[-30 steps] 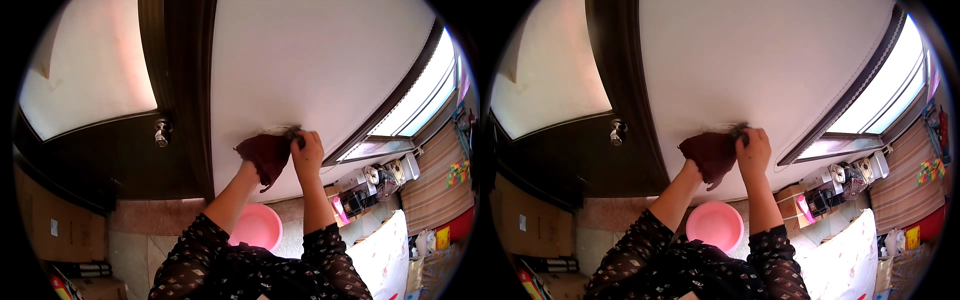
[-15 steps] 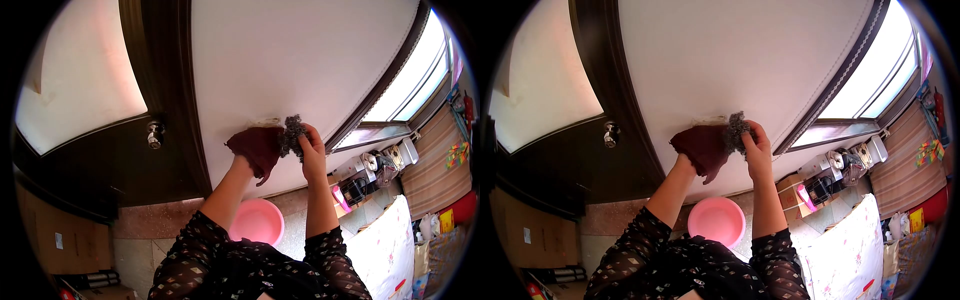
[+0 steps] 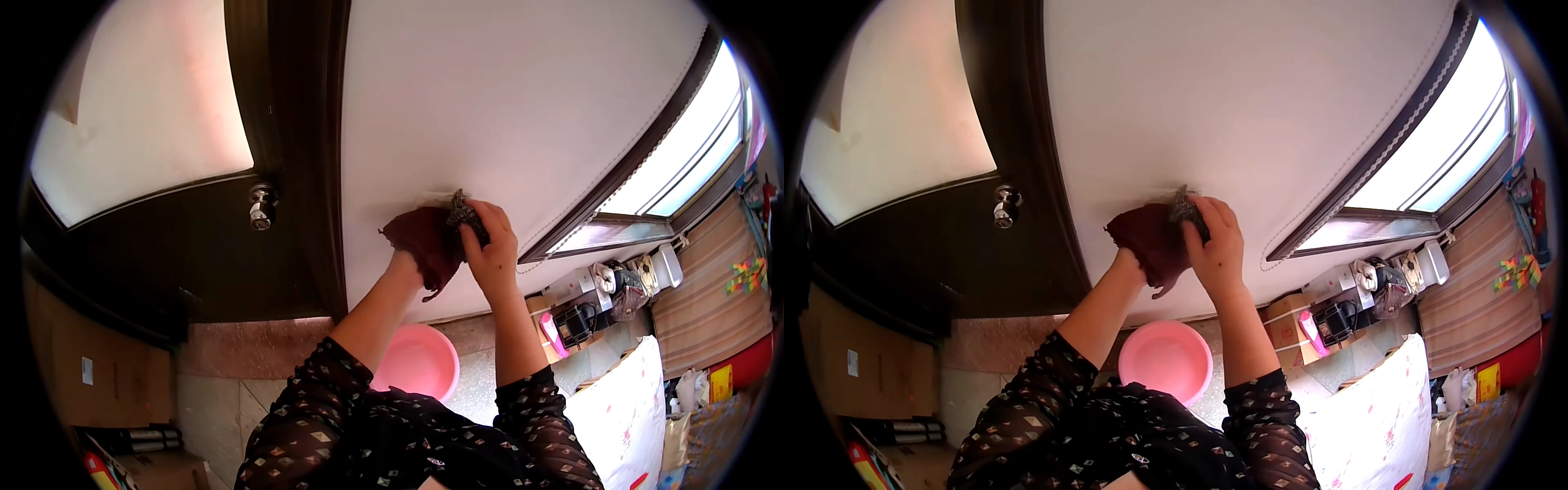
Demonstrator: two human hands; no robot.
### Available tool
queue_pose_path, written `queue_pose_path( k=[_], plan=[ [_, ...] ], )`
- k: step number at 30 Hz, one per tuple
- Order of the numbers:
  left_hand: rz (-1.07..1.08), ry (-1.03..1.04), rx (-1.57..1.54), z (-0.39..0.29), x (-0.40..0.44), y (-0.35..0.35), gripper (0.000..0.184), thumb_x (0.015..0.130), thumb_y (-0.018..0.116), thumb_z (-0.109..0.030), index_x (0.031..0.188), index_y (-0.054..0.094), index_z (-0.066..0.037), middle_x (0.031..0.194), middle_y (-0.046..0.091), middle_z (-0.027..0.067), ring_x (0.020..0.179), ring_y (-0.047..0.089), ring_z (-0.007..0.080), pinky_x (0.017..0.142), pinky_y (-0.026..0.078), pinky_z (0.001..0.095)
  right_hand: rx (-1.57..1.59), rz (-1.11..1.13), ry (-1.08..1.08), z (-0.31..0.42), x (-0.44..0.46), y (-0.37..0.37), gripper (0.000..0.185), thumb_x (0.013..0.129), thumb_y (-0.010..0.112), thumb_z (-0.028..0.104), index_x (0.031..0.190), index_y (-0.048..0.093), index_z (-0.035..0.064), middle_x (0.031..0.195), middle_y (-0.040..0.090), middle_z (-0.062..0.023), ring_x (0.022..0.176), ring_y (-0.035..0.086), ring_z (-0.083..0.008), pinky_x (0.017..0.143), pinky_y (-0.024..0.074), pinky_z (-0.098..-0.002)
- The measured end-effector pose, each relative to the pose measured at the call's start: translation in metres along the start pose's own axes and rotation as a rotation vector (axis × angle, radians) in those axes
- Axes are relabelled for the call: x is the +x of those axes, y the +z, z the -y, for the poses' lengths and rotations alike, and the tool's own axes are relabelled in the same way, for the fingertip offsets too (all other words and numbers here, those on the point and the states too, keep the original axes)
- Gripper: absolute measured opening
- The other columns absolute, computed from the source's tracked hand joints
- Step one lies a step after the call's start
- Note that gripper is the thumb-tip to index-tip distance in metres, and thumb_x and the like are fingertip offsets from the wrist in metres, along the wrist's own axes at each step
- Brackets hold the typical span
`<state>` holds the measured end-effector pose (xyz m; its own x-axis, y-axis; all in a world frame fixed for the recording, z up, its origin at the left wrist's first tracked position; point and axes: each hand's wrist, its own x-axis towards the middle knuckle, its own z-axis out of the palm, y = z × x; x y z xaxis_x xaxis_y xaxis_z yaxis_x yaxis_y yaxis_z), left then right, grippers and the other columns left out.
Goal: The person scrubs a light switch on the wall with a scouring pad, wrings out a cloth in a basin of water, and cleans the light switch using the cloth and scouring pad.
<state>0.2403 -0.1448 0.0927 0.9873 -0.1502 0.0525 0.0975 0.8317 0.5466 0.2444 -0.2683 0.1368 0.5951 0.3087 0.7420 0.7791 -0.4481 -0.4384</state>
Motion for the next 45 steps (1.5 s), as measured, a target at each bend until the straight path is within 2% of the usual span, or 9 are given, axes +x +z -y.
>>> queue_pose_path(
  k=[2,9,11,18,21,27,29,32,45],
  plan=[
    [-0.008,-0.064,-0.246,-0.005,-0.005,0.01,0.021,0.09,0.039,-0.018,0.102,0.051,-0.006,0.098,0.055,0.0065,0.087,0.052,0.0159,0.073,0.046,0.0285,-0.058,0.07,-0.062,0.007,0.011,-0.004,0.032,0.073,0.059,-0.001,0.105,0.058,0.0032,0.101,0.059,-0.0136,0.095,0.056,-0.0302,0.082,0.0448,-0.0341],
    [-0.056,-0.016,-0.212,0.013,0.007,-0.015,0.026,0.094,0.034,-0.027,0.106,0.05,-0.009,0.103,0.054,0.0059,0.091,0.054,0.0184,0.076,0.047,0.0308,-0.231,0.057,-0.124,0.008,0.025,0.027,0.022,0.067,0.061,-0.002,0.089,0.062,0.0028,0.094,0.062,-0.0116,0.089,0.057,-0.0311,0.077,0.047,-0.037],
    [-0.279,-0.064,-0.268,-0.008,-0.018,0.021,0.028,0.095,0.033,-0.03,0.107,0.049,-0.011,0.104,0.055,0.0049,0.093,0.054,0.0181,0.077,0.048,0.0313,-0.242,0.071,-0.152,0.012,0.027,0.029,0.022,0.067,0.06,-0.002,0.089,0.062,0.0031,0.094,0.062,-0.011,0.089,0.057,-0.0304,0.077,0.0468,-0.0366],
    [0.003,-0.044,-0.433,0.013,0.002,-0.015,0.028,0.094,0.032,-0.03,0.108,0.049,-0.012,0.104,0.055,0.0036,0.093,0.054,0.0174,0.075,0.048,0.032,-0.312,0.213,-0.425,0.01,0.037,0.028,0.021,0.069,0.054,-0.001,0.088,0.061,0.0042,0.094,0.059,-0.0085,0.089,0.055,-0.0278,0.076,0.0446,-0.0359],
    [0.103,0.052,-0.323,0.018,0.006,-0.02,0.028,0.094,0.032,-0.03,0.108,0.048,-0.012,0.105,0.054,0.0032,0.094,0.054,0.0179,0.076,0.048,0.033,-0.346,0.186,-0.357,-0.01,0.029,0.015,0.023,0.068,0.055,-0.002,0.09,0.061,0.0042,0.093,0.059,-0.0093,0.088,0.055,-0.0292,0.077,0.0445,-0.0375],
    [0.079,0.331,0.727,0.028,0.018,-0.04,0.029,0.092,0.031,-0.03,0.106,0.049,-0.012,0.108,0.055,0.0059,0.101,0.051,0.0194,0.083,0.043,0.0319,-0.246,0.089,-0.392,0.011,0.029,0.015,0.026,0.067,0.055,-0.004,0.091,0.061,0.0045,0.093,0.058,-0.0095,0.089,0.055,-0.0297,0.078,0.0443,-0.0384],
    [-0.123,-0.07,-0.414,0.004,-0.007,-0.004,0.027,0.094,0.032,-0.025,0.108,0.048,-0.009,0.107,0.054,0.0058,0.094,0.054,0.0192,0.08,0.046,0.0314,-0.27,0.171,-0.404,0.01,0.034,0.024,0.026,0.067,0.054,-0.005,0.091,0.061,0.0047,0.093,0.058,-0.0093,0.089,0.055,-0.0294,0.079,0.044,-0.0376],
    [0.021,-0.029,-0.469,0.014,0.004,-0.018,0.03,0.093,0.031,-0.03,0.107,0.05,-0.01,0.11,0.055,0.0062,0.101,0.051,0.0207,0.086,0.044,0.0337,-0.31,0.27,-0.4,0.004,0.037,0.019,0.028,0.067,0.052,-0.005,0.092,0.061,0.0046,0.094,0.058,-0.0089,0.091,0.054,-0.0287,0.08,0.0429,-0.036],
    [-0.065,-0.087,-0.451,0.013,-0.001,-0.007,0.025,0.092,0.032,-0.026,0.102,0.05,-0.011,0.103,0.056,0.0052,0.096,0.052,0.0186,0.085,0.043,0.0302,-0.384,0.326,-0.455,-0.004,0.037,0.006,0.027,0.068,0.053,0.001,0.093,0.061,0.0057,0.097,0.056,-0.0078,0.094,0.052,-0.0257,0.077,0.0395,-0.0355]
  ],
)
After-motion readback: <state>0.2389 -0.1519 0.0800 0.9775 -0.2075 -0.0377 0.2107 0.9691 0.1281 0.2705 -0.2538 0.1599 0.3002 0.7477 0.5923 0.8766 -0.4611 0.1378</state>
